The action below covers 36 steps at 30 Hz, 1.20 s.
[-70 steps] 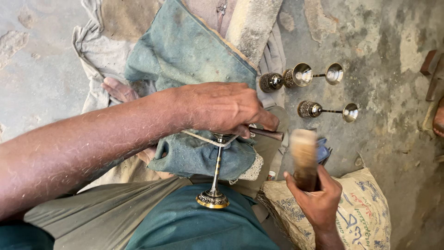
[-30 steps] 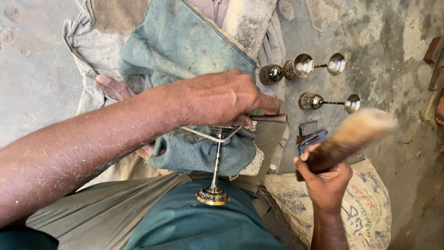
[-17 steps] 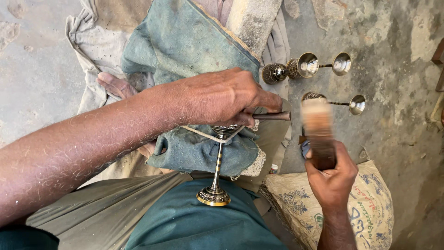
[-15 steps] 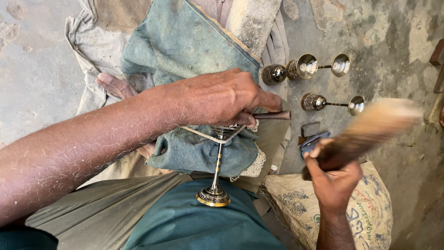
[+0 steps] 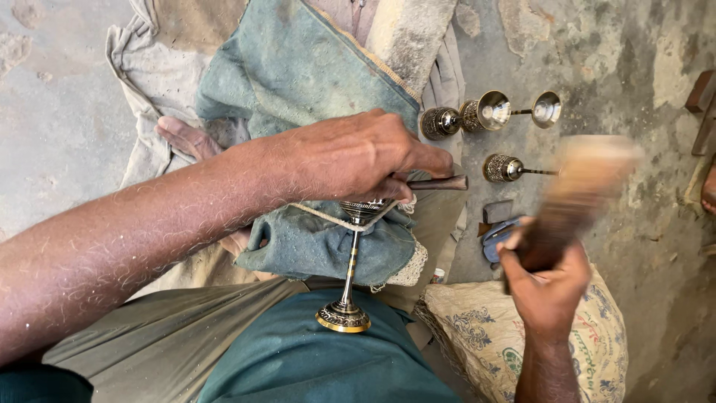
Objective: The person sits on the floor and uses a metal punch and a wooden mallet to engrave a decorative pattern onto the bowl of a metal goblet. The goblet is held steady on a cloth pad on the lap. The person repeatedly strikes the punch to create a textured design on the metal surface.
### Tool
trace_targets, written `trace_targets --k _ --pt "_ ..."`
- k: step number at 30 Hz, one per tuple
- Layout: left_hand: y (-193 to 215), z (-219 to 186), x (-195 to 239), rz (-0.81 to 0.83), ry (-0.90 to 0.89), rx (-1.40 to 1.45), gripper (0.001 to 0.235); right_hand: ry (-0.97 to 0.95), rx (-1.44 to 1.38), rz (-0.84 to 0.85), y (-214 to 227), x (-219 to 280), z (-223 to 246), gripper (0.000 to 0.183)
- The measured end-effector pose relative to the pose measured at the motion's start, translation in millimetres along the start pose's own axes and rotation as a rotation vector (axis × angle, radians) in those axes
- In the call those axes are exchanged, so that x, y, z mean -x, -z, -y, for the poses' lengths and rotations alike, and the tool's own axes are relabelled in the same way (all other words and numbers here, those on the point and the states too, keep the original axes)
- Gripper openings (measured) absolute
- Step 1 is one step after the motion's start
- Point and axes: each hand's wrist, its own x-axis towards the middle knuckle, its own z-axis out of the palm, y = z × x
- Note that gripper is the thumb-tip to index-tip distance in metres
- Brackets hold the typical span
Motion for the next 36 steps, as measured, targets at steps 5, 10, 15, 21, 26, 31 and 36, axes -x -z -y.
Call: trace_targets --k 5,10,15,21,26,31,36 --pt "2 2 1 0.003 -0.020 0.030 0.055 0.057 0.208 0.114 -1 -3 -7 0.025" --pt "1 3 6 -0.029 -0.063 0.079 0.055 0.051 -0.002 0.062 -3 -7 -1 0.032" --pt "6 -1 4 -0.001 0.005 0.010 0.055 -0.034 -0.110 0.037 -4 -6 7 0.037" --pt "-2 8 6 -0.135 -0.165 0.045 0.059 0.090 0.524 0.080 1 -11 11 0.038" --pt "-5 15 13 -0.109 -0.126 0.106 0.059 0.100 0.097 0.108 10 -15 18 0.035" --pt "1 11 13 -0.062 -0.053 0.143 0.056 0.082 0.149 0.051 13 -20 23 0.028" --pt "-1 15 14 -0.076 -0.059 0.120 0.054 0.225 0.539 0.030 9 -26 36 0.040"
